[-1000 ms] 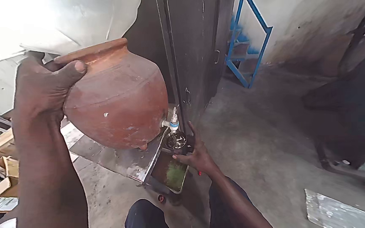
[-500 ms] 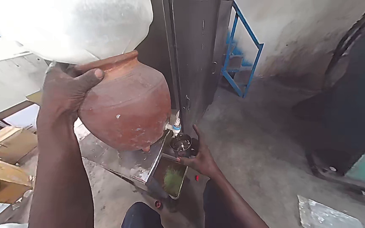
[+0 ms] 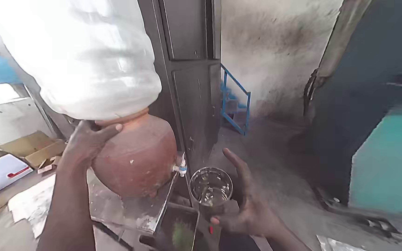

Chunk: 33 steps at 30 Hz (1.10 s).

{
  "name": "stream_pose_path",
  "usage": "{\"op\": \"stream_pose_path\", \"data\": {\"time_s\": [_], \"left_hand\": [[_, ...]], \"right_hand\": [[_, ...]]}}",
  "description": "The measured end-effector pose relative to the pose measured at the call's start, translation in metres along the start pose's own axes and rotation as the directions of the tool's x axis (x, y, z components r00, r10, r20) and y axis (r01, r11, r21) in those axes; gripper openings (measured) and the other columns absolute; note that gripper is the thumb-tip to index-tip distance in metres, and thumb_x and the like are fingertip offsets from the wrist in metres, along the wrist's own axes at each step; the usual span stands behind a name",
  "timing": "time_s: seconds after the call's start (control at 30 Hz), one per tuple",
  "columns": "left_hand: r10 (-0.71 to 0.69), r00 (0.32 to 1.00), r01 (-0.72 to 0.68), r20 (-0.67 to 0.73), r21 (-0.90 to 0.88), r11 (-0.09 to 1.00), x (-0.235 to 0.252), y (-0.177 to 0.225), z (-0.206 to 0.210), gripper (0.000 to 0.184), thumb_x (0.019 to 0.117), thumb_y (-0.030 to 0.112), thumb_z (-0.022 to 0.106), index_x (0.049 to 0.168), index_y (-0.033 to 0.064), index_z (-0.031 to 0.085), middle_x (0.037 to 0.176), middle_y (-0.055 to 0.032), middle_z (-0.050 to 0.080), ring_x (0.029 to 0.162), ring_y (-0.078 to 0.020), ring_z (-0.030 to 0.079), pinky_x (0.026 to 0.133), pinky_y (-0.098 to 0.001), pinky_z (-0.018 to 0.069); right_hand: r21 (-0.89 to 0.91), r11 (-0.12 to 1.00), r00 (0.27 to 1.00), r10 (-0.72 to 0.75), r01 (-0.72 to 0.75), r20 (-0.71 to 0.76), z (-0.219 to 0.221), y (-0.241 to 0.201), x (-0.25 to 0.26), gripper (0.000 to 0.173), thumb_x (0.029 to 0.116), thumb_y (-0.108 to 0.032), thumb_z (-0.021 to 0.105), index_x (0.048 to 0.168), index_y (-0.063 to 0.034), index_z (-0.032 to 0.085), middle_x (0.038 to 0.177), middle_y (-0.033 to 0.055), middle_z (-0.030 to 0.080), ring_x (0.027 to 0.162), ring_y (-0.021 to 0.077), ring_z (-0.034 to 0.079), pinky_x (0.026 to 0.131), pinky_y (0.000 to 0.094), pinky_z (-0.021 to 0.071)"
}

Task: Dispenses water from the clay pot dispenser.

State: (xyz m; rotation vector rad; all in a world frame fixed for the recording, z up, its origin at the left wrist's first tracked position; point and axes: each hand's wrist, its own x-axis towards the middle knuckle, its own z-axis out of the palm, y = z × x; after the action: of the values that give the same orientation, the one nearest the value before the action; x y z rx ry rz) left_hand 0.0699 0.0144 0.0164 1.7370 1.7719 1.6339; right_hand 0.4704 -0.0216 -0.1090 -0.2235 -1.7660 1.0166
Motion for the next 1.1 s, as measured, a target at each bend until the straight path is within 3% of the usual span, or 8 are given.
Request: {"op": "stream_pose_path", "data": {"time_s": [0.13,0.3,0.43,0.57,0.6,0.7,0.77,1.1], "left_hand": [[-0.038,0.999,0.039,-0.028,0.036,0.999,0.007,-0.002,-0.004,0.07,0.082,0.039,0.087,0.139,0.0145,0.055,0.116,-0.0113,0.07,0.104,-0.0247,0.069,0.09,-0.0533,0.0577],[-0.009,1.0,0.01,-0.018,0.049,0.999,0.011,-0.005,-0.007,0.088,0.073,0.052,0.088,0.143,0.0142,0.051,0.122,-0.007,0.07,0.111,-0.0181,0.069,0.097,-0.0458,0.0585],[-0.034,0.998,0.038,-0.05,0.08,0.996,0.014,-0.005,-0.007,0.093,0.0695,0.054,0.09,0.143,0.0122,0.051,0.12,-0.0098,0.07,0.111,-0.023,0.069,0.098,-0.0517,0.0569],[-0.044,0.998,0.044,-0.035,0.0,0.999,0.001,0.017,-0.006,0.09,0.0703,0.047,0.092,0.142,0.0089,0.051,0.121,-0.0115,0.07,0.112,-0.0233,0.068,0.099,-0.0487,0.0553],[-0.044,0.999,0.044,-0.014,-0.021,0.999,-0.006,0.03,-0.007,0.087,0.0732,0.043,0.091,0.141,0.0056,0.052,0.122,-0.0141,0.068,0.113,-0.0246,0.067,0.1,-0.0488,0.0528],[-0.033,0.999,0.034,-0.017,0.015,0.999,0.003,0.012,-0.008,0.098,0.0657,0.061,0.089,0.143,0.0124,0.051,0.126,-0.0069,0.069,0.116,-0.0186,0.067,0.102,-0.0458,0.0554],[-0.034,0.998,0.035,-0.053,0.014,0.999,0.011,-0.001,-0.007,0.102,0.0626,0.059,0.092,0.144,0.0152,0.05,0.124,-0.0069,0.07,0.115,-0.0195,0.068,0.101,-0.0486,0.0555],[-0.054,0.997,0.056,-0.063,0.031,0.998,0.013,-0.003,-0.007,0.105,0.0602,0.062,0.092,0.145,0.0179,0.048,0.119,-0.0068,0.071,0.111,-0.0206,0.069,0.1,-0.0509,0.0557]], "right_hand": [[-0.012,0.986,0.979,-0.164,0.167,0.122,0.0,-0.063,0.013,0.123,0.0729,-0.019,0.092,0.164,-0.0155,0.01,0.145,0.0092,0.053,0.109,0.019,0.069,0.084,0.0346,0.0656],[-0.023,0.944,0.937,-0.324,0.329,0.129,0.014,-0.135,0.027,0.122,0.0657,-0.031,0.091,0.159,0.0006,0.018,0.158,0.0105,0.035,0.119,0.0052,0.059,0.095,0.0221,0.0548],[-0.042,0.875,0.864,-0.468,0.482,0.185,0.017,-0.166,0.034,0.112,0.0742,-0.046,0.087,0.158,-0.004,0.027,0.162,0.0037,0.037,0.139,0.004,0.045,0.111,0.0255,0.0455],[-0.05,0.827,0.809,-0.532,0.56,0.251,0.022,-0.191,0.041,0.117,0.0729,-0.056,0.084,0.156,0.003,0.026,0.157,0.0114,0.041,0.139,0.0064,0.043,0.113,0.0272,0.0417],[-0.052,0.824,0.803,-0.534,0.564,0.264,0.024,-0.195,0.041,0.117,0.0735,-0.056,0.084,0.156,0.0033,0.026,0.156,0.0109,0.042,0.139,0.0061,0.043,0.114,0.0263,0.0404],[0.013,0.834,0.797,-0.531,0.551,0.287,0.021,-0.194,0.041,0.117,0.072,-0.043,0.09,0.159,-0.0049,0.022,0.154,0.0106,0.045,0.131,0.0132,0.054,0.102,0.0311,0.0542],[-0.034,0.815,0.788,-0.547,0.578,0.281,0.022,-0.201,0.042,0.116,0.073,-0.044,0.089,0.159,-0.0037,0.023,0.161,0.0076,0.037,0.139,0.0086,0.046,0.11,0.0282,0.0478],[-0.033,0.784,0.759,-0.588,0.619,0.28,0.024,-0.213,0.051,0.114,0.0751,-0.034,0.091,0.161,-0.0078,0.021,0.165,0.0044,0.028,0.136,0.0092,0.052,0.105,0.0295,0.0552]]}}
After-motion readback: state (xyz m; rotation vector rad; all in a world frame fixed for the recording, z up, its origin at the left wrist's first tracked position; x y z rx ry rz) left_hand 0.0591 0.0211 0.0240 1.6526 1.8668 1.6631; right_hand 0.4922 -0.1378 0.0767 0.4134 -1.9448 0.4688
